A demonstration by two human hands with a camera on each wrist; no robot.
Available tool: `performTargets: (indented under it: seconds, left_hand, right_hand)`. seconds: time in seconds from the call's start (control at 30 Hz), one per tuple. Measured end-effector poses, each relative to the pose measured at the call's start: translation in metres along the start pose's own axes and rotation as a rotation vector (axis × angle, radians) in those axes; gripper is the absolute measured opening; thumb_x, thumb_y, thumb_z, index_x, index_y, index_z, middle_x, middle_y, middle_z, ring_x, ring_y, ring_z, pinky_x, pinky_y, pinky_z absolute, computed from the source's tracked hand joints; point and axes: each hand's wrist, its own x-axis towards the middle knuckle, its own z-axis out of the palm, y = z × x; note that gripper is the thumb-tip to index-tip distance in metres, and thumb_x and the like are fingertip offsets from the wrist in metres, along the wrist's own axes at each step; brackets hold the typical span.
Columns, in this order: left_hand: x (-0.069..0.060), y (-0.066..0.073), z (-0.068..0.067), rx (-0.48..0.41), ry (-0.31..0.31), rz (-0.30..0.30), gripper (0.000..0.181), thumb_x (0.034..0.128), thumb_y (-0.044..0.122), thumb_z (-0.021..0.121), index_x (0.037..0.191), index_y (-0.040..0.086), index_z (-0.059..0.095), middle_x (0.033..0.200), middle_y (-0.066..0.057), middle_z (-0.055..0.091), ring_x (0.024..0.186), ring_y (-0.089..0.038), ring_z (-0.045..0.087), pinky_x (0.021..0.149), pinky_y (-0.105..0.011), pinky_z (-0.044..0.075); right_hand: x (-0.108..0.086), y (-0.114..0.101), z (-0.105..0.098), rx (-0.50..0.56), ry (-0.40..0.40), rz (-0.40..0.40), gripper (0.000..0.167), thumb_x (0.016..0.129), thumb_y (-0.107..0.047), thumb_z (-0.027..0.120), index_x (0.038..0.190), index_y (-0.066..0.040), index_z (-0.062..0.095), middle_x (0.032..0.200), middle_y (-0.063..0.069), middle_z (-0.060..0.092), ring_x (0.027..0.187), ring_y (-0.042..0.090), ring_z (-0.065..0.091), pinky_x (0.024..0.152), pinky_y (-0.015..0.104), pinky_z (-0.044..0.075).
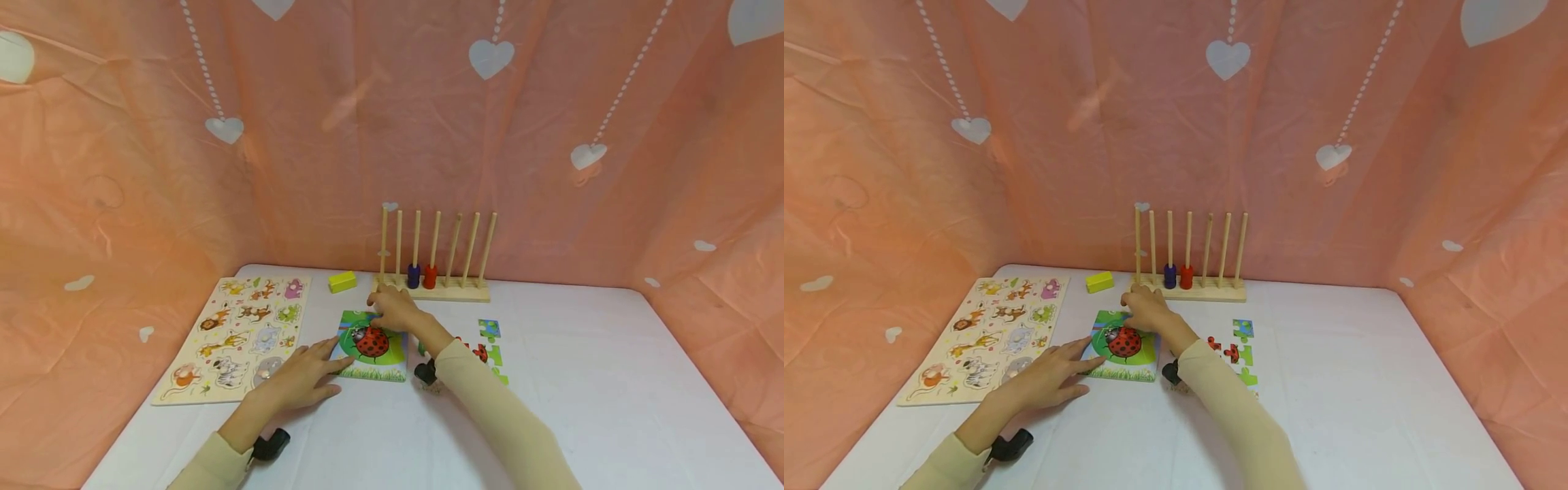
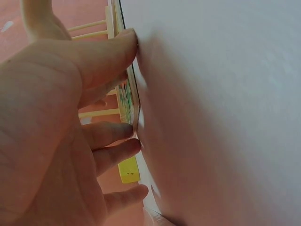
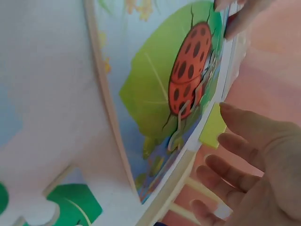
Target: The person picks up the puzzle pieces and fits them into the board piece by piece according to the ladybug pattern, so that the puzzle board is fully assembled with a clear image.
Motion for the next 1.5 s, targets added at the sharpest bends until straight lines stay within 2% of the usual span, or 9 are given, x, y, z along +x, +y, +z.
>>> performTargets:
  seconds: [0.1, 0.2, 0.27, 0.37, 0.73, 1.17, 1.37, 1.5]
  left_hand:
    - [0.000, -0.001, 0.000, 0.003, 0.000, -0.003, 0.051, 0.0939, 0.028, 0.069, 0.142, 0.016, 0.058, 0.151, -0.030, 0.037, 0.139, -0.045, 0.037, 0.104, -0.069, 0.034]
    - [0.001, -0.001, 0.000, 0.007, -0.001, -0.001, 0.051, 0.0943, 0.029, 0.069, 0.142, 0.016, 0.058, 0.152, -0.029, 0.037, 0.139, -0.045, 0.037, 0.104, -0.069, 0.034]
    - [0.001, -0.002, 0.000, 0.013, -0.004, -0.002, 0.051, 0.0945, 0.030, 0.069, 0.142, 0.016, 0.058, 0.152, -0.029, 0.037, 0.139, -0.045, 0.037, 0.104, -0.069, 0.034]
    - [0.001, -0.002, 0.000, 0.022, -0.009, -0.006, 0.051, 0.0947, 0.030, 0.068, 0.142, 0.016, 0.058, 0.152, -0.029, 0.036, 0.139, -0.045, 0.037, 0.104, -0.069, 0.035]
    - [0.000, -0.001, 0.000, 0.025, -0.001, 0.005, 0.051, 0.0945, 0.030, 0.069, 0.142, 0.015, 0.058, 0.152, -0.030, 0.037, 0.138, -0.045, 0.038, 0.102, -0.070, 0.035]
    - [0.000, -0.001, 0.000, 0.022, -0.002, 0.001, 0.051, 0.0945, 0.030, 0.069, 0.142, 0.015, 0.058, 0.152, -0.030, 0.037, 0.138, -0.044, 0.038, 0.103, -0.068, 0.036]
    - [0.000, -0.001, 0.000, 0.023, 0.000, -0.002, 0.051, 0.0944, 0.029, 0.069, 0.142, 0.015, 0.058, 0.152, -0.030, 0.036, 0.138, -0.045, 0.038, 0.103, -0.069, 0.035]
    - [0.000, 0.000, 0.000, 0.028, 0.001, 0.003, 0.051, 0.0941, 0.029, 0.069, 0.141, 0.014, 0.058, 0.152, -0.030, 0.037, 0.138, -0.045, 0.038, 0.103, -0.069, 0.035]
  right_hand:
    - [-0.005, -0.006, 0.000, -0.086, -0.057, -0.017, 0.051, 0.094, -0.036, 0.070, 0.138, -0.012, 0.059, 0.142, 0.010, 0.051, 0.131, 0.028, 0.047, 0.107, 0.053, 0.038]
    - [-0.015, -0.014, 0.005, -0.138, -0.156, -0.016, 0.067, 0.096, -0.049, 0.062, 0.149, -0.012, 0.046, 0.158, 0.009, 0.035, 0.145, 0.027, 0.033, 0.113, 0.057, 0.031]
    - [-0.022, -0.018, 0.009, -0.147, -0.220, -0.009, 0.075, 0.096, -0.055, 0.057, 0.155, -0.013, 0.037, 0.164, 0.008, 0.021, 0.150, 0.027, 0.023, 0.115, 0.058, 0.026]
    - [-0.030, -0.024, 0.015, -0.151, -0.262, -0.007, 0.079, 0.098, -0.059, 0.051, 0.158, -0.013, 0.028, 0.167, 0.008, 0.012, 0.151, 0.029, 0.016, 0.115, 0.061, 0.023]
    - [-0.038, -0.034, 0.026, -0.224, -0.269, 0.021, 0.077, 0.097, -0.064, 0.044, 0.160, -0.025, 0.024, 0.167, 0.003, 0.011, 0.151, 0.034, 0.013, 0.116, 0.063, 0.018]
    - [-0.041, -0.040, 0.031, -0.276, -0.252, 0.030, 0.080, 0.096, -0.065, 0.047, 0.160, -0.022, 0.026, 0.166, 0.002, 0.016, 0.151, 0.033, 0.016, 0.116, 0.062, 0.019]
    - [-0.042, -0.037, 0.031, -0.242, -0.238, 0.019, 0.083, 0.096, -0.064, 0.047, 0.160, -0.016, 0.023, 0.167, 0.002, 0.014, 0.151, 0.031, 0.015, 0.116, 0.063, 0.017]
    - [-0.046, -0.037, 0.029, -0.236, -0.233, 0.015, 0.082, 0.097, -0.063, 0.047, 0.159, -0.015, 0.026, 0.166, 0.002, 0.017, 0.151, 0.028, 0.017, 0.116, 0.064, 0.017]
